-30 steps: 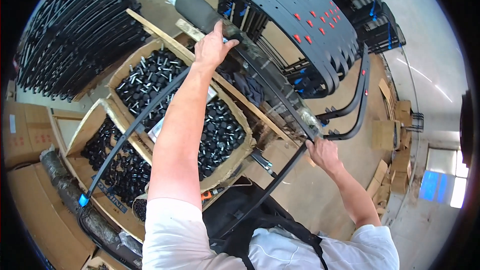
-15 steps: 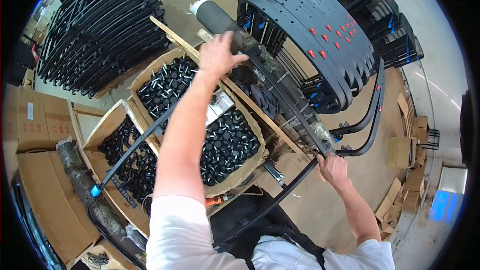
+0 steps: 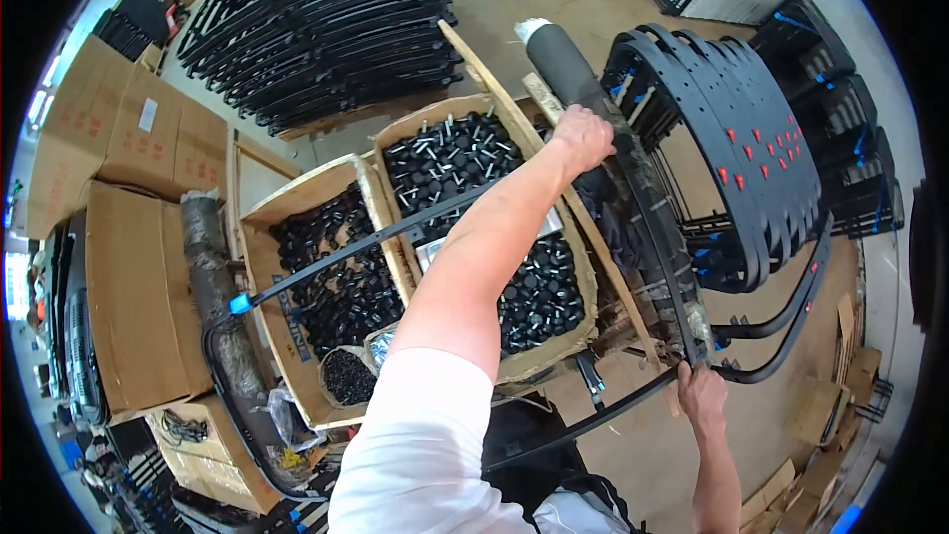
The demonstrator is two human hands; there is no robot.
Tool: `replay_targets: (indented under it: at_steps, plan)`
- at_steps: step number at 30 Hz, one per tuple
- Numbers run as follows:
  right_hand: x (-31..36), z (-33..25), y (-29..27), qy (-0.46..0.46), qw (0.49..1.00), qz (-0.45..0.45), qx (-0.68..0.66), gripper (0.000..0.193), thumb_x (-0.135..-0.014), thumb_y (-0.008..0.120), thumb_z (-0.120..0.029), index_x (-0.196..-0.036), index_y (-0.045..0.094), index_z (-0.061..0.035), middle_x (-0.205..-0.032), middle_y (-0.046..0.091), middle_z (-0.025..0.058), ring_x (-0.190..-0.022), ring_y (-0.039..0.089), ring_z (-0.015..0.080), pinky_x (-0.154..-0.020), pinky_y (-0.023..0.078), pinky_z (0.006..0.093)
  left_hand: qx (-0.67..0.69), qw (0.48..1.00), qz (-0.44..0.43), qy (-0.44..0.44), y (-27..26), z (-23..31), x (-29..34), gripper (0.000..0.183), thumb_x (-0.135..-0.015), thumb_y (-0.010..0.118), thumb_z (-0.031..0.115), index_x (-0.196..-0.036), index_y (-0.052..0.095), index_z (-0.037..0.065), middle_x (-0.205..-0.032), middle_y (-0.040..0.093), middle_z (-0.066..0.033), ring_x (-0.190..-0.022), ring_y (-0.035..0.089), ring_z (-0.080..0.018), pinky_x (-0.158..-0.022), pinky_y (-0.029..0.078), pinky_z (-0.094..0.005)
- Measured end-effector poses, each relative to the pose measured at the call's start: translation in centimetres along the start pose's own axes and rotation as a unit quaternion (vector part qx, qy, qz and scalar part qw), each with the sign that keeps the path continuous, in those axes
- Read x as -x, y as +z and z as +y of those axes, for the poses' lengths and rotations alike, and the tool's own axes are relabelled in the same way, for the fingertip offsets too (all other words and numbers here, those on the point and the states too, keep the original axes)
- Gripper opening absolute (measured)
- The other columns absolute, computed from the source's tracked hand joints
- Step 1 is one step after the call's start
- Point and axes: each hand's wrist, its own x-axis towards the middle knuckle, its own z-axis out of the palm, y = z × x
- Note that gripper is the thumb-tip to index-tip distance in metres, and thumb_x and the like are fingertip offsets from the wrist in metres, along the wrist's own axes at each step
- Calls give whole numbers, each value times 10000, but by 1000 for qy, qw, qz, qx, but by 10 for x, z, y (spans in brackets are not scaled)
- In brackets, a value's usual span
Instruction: Assembling plastic components onto frames using screws and a power screwdriver in a manufacturing setting.
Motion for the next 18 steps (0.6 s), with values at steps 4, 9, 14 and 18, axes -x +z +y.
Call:
replay_targets:
  at_steps: [4, 9, 14, 18]
  plan:
    - [-5, -8, -2, 15, 1000, -14, -5, 492, -1043, 552, -417, -886, 703, 24, -804, 717, 293, -800, 721, 483, -742, 576, 559, 99, 992, 64, 32, 6, -28, 13, 466, -964, 645, 529, -982, 763, 79, -980, 771, -123, -1024, 716, -354, -964, 513, -491]
    - [-2, -5, -5, 7, 1000, 2, -24, 473, -1042, 557, -404, -895, 697, 23, -799, 713, 296, -791, 724, 477, -741, 583, 546, 121, 976, -2, -184, 20, -167, 108, 327, -1000, 555, 332, -1115, 733, 83, -1164, 734, -187, -1116, 680, -397, -941, 546, -526]
    - [-6, -4, -2, 24, 1000, -14, 12, 459, -1035, 567, -389, -892, 693, 29, -780, 714, 284, -782, 734, 456, -739, 590, 529, 71, 964, -211, -144, 59, -200, 196, 295, -937, 695, 300, -1224, 708, 233, -1154, 701, -144, -1129, 673, -361, -960, 554, -478]
    - [-10, -1, -2, -4, 998, -38, 58, 438, -1025, 572, -368, -874, 682, 28, -783, 702, 284, -769, 717, 457, -697, 578, 531, 20, 972, -222, -69, 76, -190, 191, 346, -902, 737, 290, -1241, 722, 223, -1249, 696, -124, -1218, 647, -312, -997, 544, -481]
